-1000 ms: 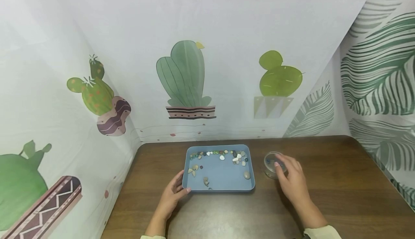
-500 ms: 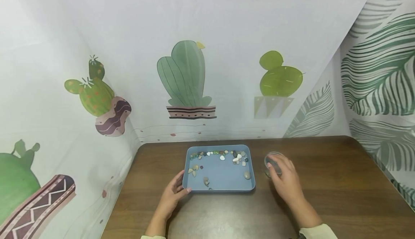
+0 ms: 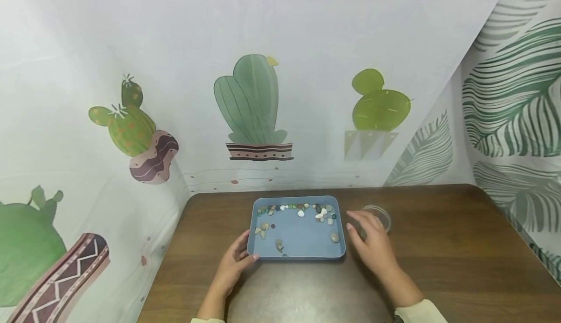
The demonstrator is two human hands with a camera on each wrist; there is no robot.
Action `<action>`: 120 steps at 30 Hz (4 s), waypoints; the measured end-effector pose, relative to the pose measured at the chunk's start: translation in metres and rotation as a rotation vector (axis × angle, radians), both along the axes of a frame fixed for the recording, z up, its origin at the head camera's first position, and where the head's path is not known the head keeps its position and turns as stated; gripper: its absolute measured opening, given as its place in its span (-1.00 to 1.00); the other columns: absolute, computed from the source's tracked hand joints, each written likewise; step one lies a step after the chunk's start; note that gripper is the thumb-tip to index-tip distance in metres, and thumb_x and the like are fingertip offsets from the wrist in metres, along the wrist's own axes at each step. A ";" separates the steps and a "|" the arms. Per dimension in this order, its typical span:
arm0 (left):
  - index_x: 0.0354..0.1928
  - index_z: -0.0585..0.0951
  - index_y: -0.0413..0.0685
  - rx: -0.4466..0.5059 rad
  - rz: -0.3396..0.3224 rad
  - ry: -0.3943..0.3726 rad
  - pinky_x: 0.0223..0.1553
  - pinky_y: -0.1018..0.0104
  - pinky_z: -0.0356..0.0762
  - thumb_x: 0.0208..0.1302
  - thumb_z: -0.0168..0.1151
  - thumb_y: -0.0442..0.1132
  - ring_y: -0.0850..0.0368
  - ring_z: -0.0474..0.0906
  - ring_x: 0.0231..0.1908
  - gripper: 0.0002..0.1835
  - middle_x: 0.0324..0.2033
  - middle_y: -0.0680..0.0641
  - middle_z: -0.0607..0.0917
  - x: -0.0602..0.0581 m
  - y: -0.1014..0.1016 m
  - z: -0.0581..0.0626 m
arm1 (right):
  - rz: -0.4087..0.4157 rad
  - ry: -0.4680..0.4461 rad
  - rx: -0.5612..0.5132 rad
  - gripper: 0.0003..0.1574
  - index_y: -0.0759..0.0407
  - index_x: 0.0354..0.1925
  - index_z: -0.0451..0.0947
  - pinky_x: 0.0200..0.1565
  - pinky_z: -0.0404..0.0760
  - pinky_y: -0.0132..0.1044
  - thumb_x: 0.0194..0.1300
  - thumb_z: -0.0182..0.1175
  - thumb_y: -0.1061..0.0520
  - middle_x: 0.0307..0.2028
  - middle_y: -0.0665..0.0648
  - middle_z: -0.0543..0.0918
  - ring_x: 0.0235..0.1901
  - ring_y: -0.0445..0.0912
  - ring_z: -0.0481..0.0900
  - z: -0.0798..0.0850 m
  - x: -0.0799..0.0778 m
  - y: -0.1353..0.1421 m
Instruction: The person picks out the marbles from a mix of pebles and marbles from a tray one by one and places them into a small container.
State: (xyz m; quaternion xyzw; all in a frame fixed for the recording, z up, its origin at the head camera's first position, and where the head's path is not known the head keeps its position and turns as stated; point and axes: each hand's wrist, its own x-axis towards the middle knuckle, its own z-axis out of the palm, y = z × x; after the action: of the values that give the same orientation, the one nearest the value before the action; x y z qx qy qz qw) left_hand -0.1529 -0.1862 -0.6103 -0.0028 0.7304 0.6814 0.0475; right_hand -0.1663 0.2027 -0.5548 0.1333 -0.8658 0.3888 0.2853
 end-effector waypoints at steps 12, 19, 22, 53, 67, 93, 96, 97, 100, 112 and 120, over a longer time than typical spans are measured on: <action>0.50 0.32 -0.01 -0.013 0.000 -0.004 0.11 0.46 0.49 0.15 0.49 -0.28 -0.17 0.45 0.29 -0.14 0.39 -0.28 0.44 0.000 0.000 0.002 | 0.068 -0.022 0.047 -0.52 0.19 0.11 0.65 0.13 0.35 -0.30 0.19 0.38 0.34 0.01 0.13 0.68 0.04 0.05 0.55 -0.008 -0.007 -0.024; 0.50 0.31 -0.03 -0.010 -0.007 0.007 0.11 0.47 0.48 0.17 0.47 -0.29 -0.18 0.44 0.29 -0.14 0.39 -0.29 0.44 0.000 0.000 0.002 | 0.082 -0.040 0.080 -0.53 0.14 0.10 0.66 0.15 0.38 -0.19 0.19 0.40 0.27 0.02 0.12 0.68 0.07 0.05 0.56 -0.011 -0.012 -0.034; 0.50 0.32 -0.01 -0.011 -0.003 -0.001 0.11 0.48 0.48 0.17 0.48 -0.29 -0.17 0.44 0.30 -0.14 0.40 -0.27 0.43 0.000 0.000 0.002 | 0.083 -0.058 0.101 -0.55 0.13 0.10 0.65 0.14 0.41 -0.13 0.21 0.40 0.24 0.04 0.12 0.67 0.10 0.04 0.56 -0.011 -0.014 -0.038; 0.48 0.35 0.04 -0.016 0.012 -0.025 0.10 0.51 0.47 0.13 0.51 -0.27 -0.16 0.45 0.29 -0.14 0.38 -0.26 0.46 -0.001 0.000 0.001 | 0.117 -0.092 0.263 -0.59 0.24 0.05 0.67 0.09 0.59 0.08 0.24 0.39 0.17 -0.02 0.21 0.70 0.04 0.13 0.62 -0.016 -0.055 -0.082; 0.48 0.36 0.09 -0.007 0.020 -0.037 0.09 0.51 0.48 0.11 0.52 -0.26 -0.15 0.45 0.29 -0.14 0.40 -0.23 0.44 -0.001 0.000 0.002 | 0.081 -0.160 0.345 -0.59 0.28 0.07 0.66 0.12 0.51 0.08 0.27 0.35 0.18 -0.07 0.23 0.70 -0.04 0.15 0.62 -0.018 -0.073 -0.099; 0.48 0.35 0.04 -0.012 0.019 -0.036 0.08 0.51 0.49 0.13 0.51 -0.28 -0.15 0.48 0.27 -0.14 0.37 -0.27 0.47 -0.001 0.002 0.002 | 0.041 -0.247 0.467 -0.63 0.18 0.08 0.67 -0.02 0.59 0.00 0.29 0.33 0.19 -0.08 0.18 0.66 -0.08 0.07 0.59 -0.028 -0.085 -0.108; 0.48 0.35 0.05 -0.008 0.019 -0.040 0.08 0.51 0.49 0.13 0.51 -0.28 -0.15 0.48 0.26 -0.14 0.37 -0.26 0.47 -0.001 0.002 0.003 | 0.036 -0.255 0.458 -0.65 0.17 0.05 0.68 -0.05 0.58 -0.01 0.29 0.34 0.19 -0.10 0.17 0.67 -0.09 0.07 0.58 -0.029 -0.085 -0.108; 0.48 0.35 0.04 -0.010 0.019 -0.039 0.08 0.51 0.49 0.12 0.51 -0.28 -0.15 0.47 0.27 -0.14 0.37 -0.26 0.46 -0.001 0.002 0.003 | 0.036 -0.259 0.456 -0.66 0.18 0.05 0.68 -0.05 0.58 -0.01 0.29 0.34 0.19 -0.10 0.17 0.67 -0.09 0.07 0.59 -0.029 -0.085 -0.108; 0.48 0.36 0.04 -0.015 0.023 -0.041 0.08 0.51 0.49 0.12 0.51 -0.27 -0.15 0.47 0.27 -0.14 0.38 -0.26 0.46 -0.001 0.001 0.002 | 0.032 -0.264 0.448 -0.68 0.17 0.02 0.69 -0.05 0.58 -0.01 0.29 0.35 0.18 -0.12 0.16 0.67 -0.10 0.06 0.59 -0.030 -0.085 -0.108; 0.48 0.35 0.05 -0.017 0.025 -0.046 0.08 0.51 0.48 0.11 0.52 -0.27 -0.14 0.48 0.26 -0.13 0.37 -0.26 0.47 -0.002 0.000 0.000 | 0.024 -0.284 0.422 -0.73 0.14 -0.03 0.68 0.07 0.56 0.00 0.31 0.34 0.13 -0.11 0.13 0.69 -0.06 0.04 0.59 -0.035 -0.088 -0.109; 0.48 0.35 0.01 -0.026 0.027 -0.026 0.09 0.49 0.48 0.12 0.51 -0.26 -0.15 0.48 0.26 -0.14 0.36 -0.27 0.48 -0.002 0.000 -0.001 | 0.023 -0.294 0.416 -0.74 0.15 -0.03 0.68 0.05 0.57 0.00 0.31 0.35 0.13 -0.10 0.14 0.69 -0.06 0.04 0.59 -0.033 -0.087 -0.110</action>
State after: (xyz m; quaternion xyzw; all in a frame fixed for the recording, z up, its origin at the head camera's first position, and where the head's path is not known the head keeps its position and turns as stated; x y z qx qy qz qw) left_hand -0.1549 -0.1862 -0.6109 -0.0223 0.7382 0.6725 0.0478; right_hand -0.2536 0.0928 -0.5875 0.1409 -0.9578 0.2209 0.1182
